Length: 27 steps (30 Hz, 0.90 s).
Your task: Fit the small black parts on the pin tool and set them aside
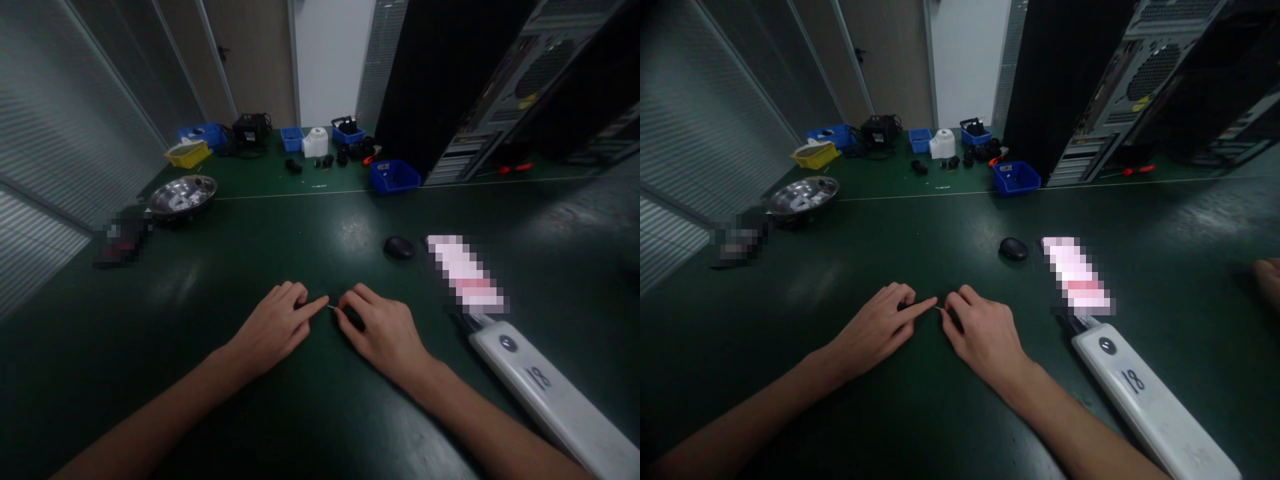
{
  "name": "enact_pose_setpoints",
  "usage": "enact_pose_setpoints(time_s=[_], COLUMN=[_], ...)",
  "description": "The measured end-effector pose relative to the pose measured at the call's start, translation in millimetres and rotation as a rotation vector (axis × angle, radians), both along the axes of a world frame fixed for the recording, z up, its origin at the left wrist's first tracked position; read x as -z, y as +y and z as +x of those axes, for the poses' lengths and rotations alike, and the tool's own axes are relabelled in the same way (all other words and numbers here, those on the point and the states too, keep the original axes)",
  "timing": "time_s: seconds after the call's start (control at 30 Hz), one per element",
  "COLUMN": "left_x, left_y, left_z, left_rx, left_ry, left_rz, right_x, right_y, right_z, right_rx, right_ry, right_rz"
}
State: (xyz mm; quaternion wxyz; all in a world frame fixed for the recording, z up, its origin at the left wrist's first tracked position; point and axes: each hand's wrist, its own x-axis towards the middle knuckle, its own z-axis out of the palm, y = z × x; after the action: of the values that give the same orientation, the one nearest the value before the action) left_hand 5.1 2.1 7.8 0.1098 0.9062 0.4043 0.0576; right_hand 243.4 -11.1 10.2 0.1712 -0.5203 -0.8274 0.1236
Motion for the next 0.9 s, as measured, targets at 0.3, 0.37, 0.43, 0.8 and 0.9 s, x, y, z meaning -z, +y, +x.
enact_pose_setpoints(time_s=[0.3, 0.37, 0.43, 0.8, 0.9], left_x=[-4.4, -3.4, -1.8, 7.8, 8.0], left_y=[-0.5, -2.5, -4.3, 16.3, 17.7], left_z=[-6.6, -2.4, 4.7, -76.4, -155.9], left_rx=[-0.031, -0.038, -0.045, -0.260, -0.485], left_ry=[-0.260, -0.310, -0.322, -0.239, -0.142], left_rz=[-0.132, -0.153, -0.133, -0.010, 0.112], right_x=[-5.5, -6.2, -6.7, -5.4, -5.1], right_y=[-0.2, -0.6, -1.0, 0.2, -0.2], right_z=[2.7, 2.7, 2.5, 4.0, 4.5], right_rx=[0.093, 0.109, 0.121, 0.098, 0.092], right_ry=[0.036, 0.039, 0.039, 0.093, 0.099], right_rz=[-0.025, -0.025, -0.023, -0.045, -0.042])
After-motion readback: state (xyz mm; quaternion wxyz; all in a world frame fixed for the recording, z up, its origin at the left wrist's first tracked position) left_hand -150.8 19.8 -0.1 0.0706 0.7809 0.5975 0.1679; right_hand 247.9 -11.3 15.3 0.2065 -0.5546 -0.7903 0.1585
